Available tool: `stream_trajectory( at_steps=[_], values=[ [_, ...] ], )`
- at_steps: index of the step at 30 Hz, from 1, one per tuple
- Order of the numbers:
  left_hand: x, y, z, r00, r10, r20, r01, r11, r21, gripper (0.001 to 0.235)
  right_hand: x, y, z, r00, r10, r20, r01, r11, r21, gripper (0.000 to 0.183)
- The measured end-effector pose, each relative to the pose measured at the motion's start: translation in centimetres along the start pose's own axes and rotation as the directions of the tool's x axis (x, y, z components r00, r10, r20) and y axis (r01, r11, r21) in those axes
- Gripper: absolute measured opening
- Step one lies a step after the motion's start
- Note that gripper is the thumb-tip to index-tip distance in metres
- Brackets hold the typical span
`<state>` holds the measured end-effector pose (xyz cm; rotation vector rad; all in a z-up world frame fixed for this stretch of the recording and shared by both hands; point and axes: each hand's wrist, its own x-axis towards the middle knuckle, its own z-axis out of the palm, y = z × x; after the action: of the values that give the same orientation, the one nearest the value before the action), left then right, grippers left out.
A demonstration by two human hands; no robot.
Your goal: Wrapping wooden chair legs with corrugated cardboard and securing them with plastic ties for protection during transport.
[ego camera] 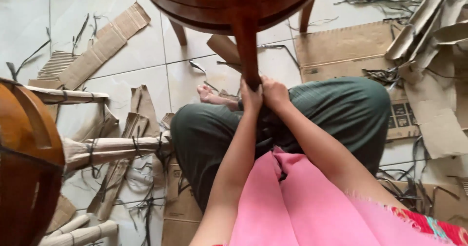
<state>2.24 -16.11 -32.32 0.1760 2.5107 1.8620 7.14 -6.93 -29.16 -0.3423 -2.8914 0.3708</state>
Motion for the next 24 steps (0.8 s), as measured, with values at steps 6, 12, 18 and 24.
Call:
stream_trajectory(
  at_steps=[6,12,18,24],
  values=[
    [-0.2,4.1,0.1,0.992,-0.118,0.044,0.111,0.985,0.134,0.065,-1.2,2.4,-4.0,0.974,-0.009,0.225,-0.021,0.991,0.132,0.062],
    [-2.4,9.6,-2.2,0.960,-0.196,0.201,0.146,0.960,0.238,0.071,0.1,7.8,-0.7,0.949,0.162,0.269,-0.234,0.936,0.262,0.049],
    [0.1,3.5,-1.2,0.896,-0.268,0.354,0.151,0.934,0.323,0.086,1.3,8.8,-0.5,0.959,0.235,0.157,-0.260,0.951,0.164,0.060],
    [0.5,1.0,0.5,0.892,-0.276,0.358,0.178,0.943,0.283,0.065,4.5,8.8,-4.3,0.943,-0.054,-0.330,0.052,0.999,-0.014,0.051]
  ],
)
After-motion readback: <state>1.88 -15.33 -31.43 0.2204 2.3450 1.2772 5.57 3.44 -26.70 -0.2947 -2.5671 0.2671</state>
